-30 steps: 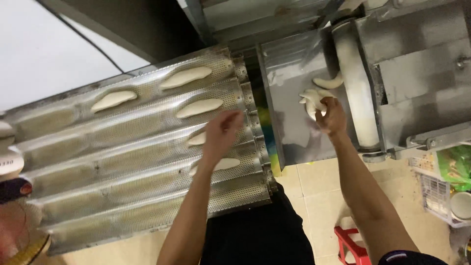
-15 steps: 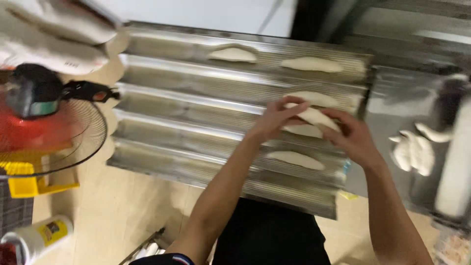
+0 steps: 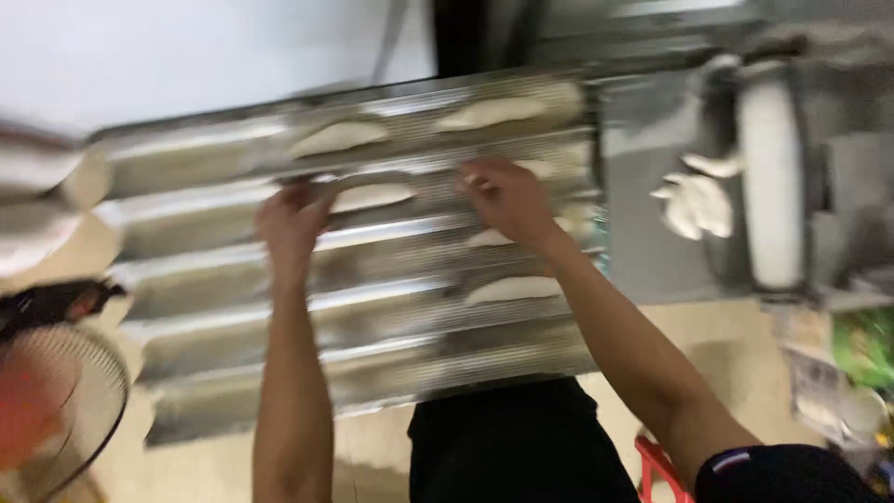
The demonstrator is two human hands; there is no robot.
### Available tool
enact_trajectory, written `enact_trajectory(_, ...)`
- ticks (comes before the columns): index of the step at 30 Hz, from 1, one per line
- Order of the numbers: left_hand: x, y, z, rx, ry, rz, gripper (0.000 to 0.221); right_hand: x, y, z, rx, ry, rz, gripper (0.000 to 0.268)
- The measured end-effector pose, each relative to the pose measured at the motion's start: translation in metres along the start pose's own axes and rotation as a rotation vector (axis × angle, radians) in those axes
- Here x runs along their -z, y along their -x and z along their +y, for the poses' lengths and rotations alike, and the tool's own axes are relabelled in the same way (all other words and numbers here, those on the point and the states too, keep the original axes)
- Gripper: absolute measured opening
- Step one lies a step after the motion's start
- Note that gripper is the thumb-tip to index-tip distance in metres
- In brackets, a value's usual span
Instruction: Placing dough balls into a molding machine and arranging the resulting shaped dough onto specialized baking trays.
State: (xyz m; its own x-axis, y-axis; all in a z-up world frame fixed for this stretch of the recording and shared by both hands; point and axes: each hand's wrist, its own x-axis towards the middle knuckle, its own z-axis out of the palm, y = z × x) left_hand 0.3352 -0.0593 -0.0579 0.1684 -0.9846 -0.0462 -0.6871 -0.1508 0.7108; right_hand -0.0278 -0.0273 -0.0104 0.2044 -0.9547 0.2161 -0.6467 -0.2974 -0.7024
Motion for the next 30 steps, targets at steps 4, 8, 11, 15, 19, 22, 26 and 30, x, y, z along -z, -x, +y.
enact_trajectory(4,-0.006,0.028,0.013,-0.351,-0.265,0.368,0.050,0.095,0.103,0.150,-0.404,0.019,0.553,0.022)
enact_trajectory(8,-0.038,0.070,0.115,-0.201,0.041,0.290,0.040,0.117,0.268,0.369,-0.754,0.247,0.694,0.049)
enact_trajectory(11,-0.086,0.104,0.172,0.049,0.248,-0.059,0.031,0.096,0.284,0.458,-0.701,0.965,0.446,0.056)
enact_trajectory(15,-0.153,0.132,0.225,-0.005,0.297,-0.319,0.035,0.132,0.241,0.350,-0.822,0.465,0.544,0.052)
enact_trajectory(19,-0.201,0.155,0.284,-0.017,0.407,-0.511,0.037,0.175,0.215,0.305,-0.563,0.072,0.579,0.057)
enact_trajectory(22,-0.254,0.169,0.273,-0.091,0.559,-0.645,0.047,0.209,0.187,0.248,-0.404,-0.116,0.474,0.055)
enact_trajectory(26,-0.256,0.174,0.299,0.145,0.729,-0.770,0.071,0.223,0.174,0.153,-0.305,-0.329,0.265,0.045)
enact_trajectory(30,-0.207,0.162,0.254,0.363,1.171,-0.801,0.078,0.179,0.160,0.085,-0.444,-0.571,-0.101,0.049)
